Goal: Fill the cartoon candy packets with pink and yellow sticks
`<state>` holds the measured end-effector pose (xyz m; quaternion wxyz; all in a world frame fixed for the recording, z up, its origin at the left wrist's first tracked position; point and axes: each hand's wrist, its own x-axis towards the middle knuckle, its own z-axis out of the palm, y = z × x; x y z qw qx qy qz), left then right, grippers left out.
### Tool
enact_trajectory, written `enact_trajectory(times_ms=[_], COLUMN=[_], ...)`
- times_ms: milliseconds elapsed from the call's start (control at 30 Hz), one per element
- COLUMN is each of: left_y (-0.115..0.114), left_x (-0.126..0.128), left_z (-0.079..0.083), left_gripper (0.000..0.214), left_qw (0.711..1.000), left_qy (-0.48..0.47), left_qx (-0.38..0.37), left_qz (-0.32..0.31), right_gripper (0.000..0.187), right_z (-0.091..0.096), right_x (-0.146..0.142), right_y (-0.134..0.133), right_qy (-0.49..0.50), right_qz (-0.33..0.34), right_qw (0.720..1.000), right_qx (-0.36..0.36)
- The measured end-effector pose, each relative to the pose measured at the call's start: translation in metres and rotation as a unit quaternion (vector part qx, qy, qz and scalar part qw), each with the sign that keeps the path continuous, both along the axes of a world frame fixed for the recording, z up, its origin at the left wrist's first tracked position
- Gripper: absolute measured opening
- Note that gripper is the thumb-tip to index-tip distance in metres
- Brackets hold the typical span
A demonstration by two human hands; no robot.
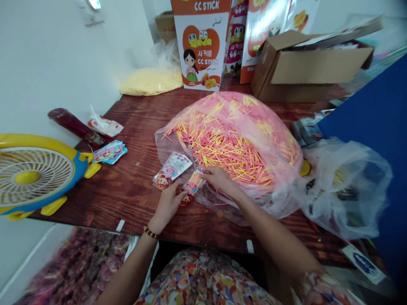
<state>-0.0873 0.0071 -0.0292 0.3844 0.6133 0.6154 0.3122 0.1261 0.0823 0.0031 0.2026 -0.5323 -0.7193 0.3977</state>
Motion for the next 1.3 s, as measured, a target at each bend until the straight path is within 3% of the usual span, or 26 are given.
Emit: enact_trajectory(times_ms=[133, 300, 400, 500, 733, 967, 1133, 1300], left_y=[0.007, 0.003, 0.003, 0.003, 0.004, 0.004, 0.027, 0.063], left_x=[0.007, 0.02, 0.021, 0.019, 0.019, 0.016, 0.004, -0.015], left_z=[0.0, -0.008, -0.01, -0.009, -0.008, -0.002, 0.009, 0.02], left_gripper=[0.036, 0.036, 0.036, 0.038, 0.039, 0.033, 0.028, 0.03], left_qw=[0.967, 0.932, 0.93, 0.927, 0.921, 0.922, 0.928, 0.934], left_qy=[0.21, 0.332, 0.34, 0.347, 0.363, 0.36, 0.343, 0.331], left_qx=[0.144, 0.146, 0.139, 0.138, 0.137, 0.132, 0.144, 0.111], left_qz=[-0.011, -0.024, -0.029, -0.036, -0.043, -0.045, 0.014, 0.078], right_gripper=[0.021, 0.028, 0.029, 0.03, 0.027, 0.028, 0.028, 0.029], right_z=[0.016, 0.022, 0.017, 0.007, -0.003, 0.004, 0.014, 0.018], right_x=[-0.012, 0.016, 0.03, 0.023, -0.008, 0.006, 0.028, 0.063], right_y=[0.018, -0.008, -0.029, -0.039, -0.032, -0.031, -0.031, -0.04], right_qy=[-0.184, -0.277, -0.334, -0.354, -0.386, -0.374, -0.331, -0.342], right_qz=[-0.011, -0.056, -0.064, -0.078, -0.105, -0.065, -0.067, -0.071], right_qw=[0.983, 0.957, 0.94, 0.931, 0.915, 0.925, 0.94, 0.937], right_qx=[0.029, 0.067, 0.037, 0.045, 0.052, 0.007, -0.04, -0.01])
